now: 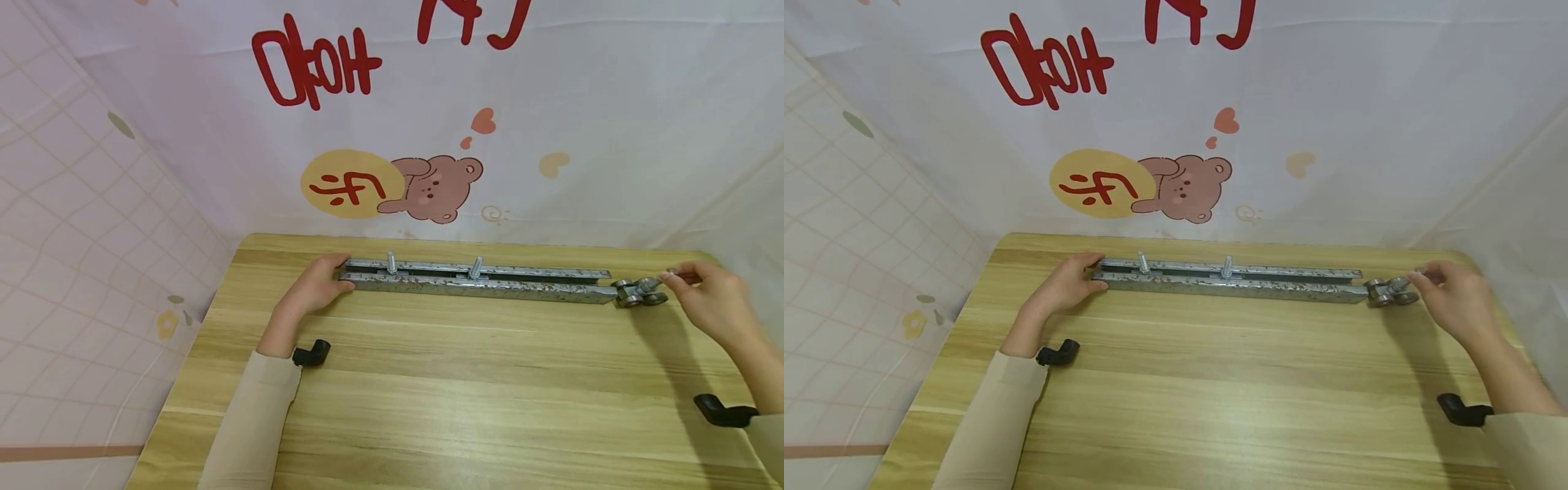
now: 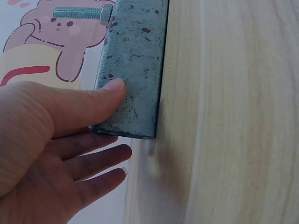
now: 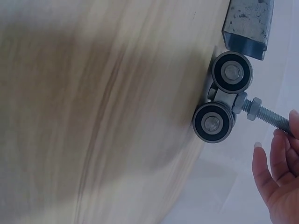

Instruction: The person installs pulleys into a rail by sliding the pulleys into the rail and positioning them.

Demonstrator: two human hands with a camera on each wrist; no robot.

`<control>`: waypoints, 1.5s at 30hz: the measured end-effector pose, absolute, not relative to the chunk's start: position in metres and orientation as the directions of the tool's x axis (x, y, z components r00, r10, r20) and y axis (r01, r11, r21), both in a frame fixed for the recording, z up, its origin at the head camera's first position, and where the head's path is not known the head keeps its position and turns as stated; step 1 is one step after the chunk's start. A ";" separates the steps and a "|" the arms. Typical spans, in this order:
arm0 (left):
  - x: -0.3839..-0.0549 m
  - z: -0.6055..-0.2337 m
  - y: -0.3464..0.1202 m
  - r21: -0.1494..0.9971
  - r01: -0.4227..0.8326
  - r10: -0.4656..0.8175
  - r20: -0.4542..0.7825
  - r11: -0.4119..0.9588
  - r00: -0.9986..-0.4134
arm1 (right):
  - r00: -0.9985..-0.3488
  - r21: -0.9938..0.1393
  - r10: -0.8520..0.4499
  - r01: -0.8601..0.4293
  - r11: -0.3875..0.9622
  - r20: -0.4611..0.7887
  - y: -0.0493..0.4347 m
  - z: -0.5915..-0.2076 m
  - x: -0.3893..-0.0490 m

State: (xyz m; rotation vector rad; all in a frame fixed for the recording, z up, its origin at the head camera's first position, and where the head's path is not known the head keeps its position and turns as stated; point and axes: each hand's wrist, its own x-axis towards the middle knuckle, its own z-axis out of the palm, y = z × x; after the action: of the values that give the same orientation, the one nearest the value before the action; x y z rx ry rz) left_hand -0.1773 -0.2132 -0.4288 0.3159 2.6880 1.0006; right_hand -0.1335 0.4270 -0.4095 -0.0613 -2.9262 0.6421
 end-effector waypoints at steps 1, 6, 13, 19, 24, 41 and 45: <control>-0.177 -0.429 -0.213 0.664 0.113 0.288 -0.160 0.739 -0.944 | -0.988 -0.420 0.075 0.012 0.907 0.133 0.426 -0.410 -0.134; -0.178 -0.429 -0.214 0.665 0.118 0.290 -0.153 0.737 -0.945 | -0.984 -0.420 0.078 0.003 0.907 0.162 0.422 -0.411 -0.137; -0.177 -0.430 -0.213 0.661 0.120 0.291 -0.154 0.741 -0.944 | -0.984 -0.432 0.082 0.005 0.902 0.160 0.419 -0.412 -0.138; -0.178 -0.430 -0.214 0.660 0.118 0.289 -0.156 0.742 -0.944 | -0.982 -0.444 0.091 0.008 0.896 0.166 0.415 -0.413 -0.138; -0.178 -0.430 -0.214 0.659 0.121 0.290 -0.153 0.742 -0.945 | -0.982 -0.450 0.094 0.009 0.893 0.166 0.414 -0.413 -0.138; -0.176 -0.429 -0.213 0.662 0.113 0.284 -0.156 0.740 -0.946 | -0.978 -0.463 0.069 -0.031 0.886 0.199 0.408 -0.413 -0.142; -0.176 -0.429 -0.213 0.663 0.112 0.282 -0.156 0.741 -0.947 | -0.978 -0.475 0.059 -0.044 0.879 0.200 0.406 -0.412 -0.142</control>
State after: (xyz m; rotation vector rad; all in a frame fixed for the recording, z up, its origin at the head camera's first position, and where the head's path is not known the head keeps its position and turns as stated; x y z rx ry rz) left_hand -0.1759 -0.2130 -0.4287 0.3108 2.6956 1.0030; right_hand -0.1420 0.4062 -0.4125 -0.0115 -2.8409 0.7258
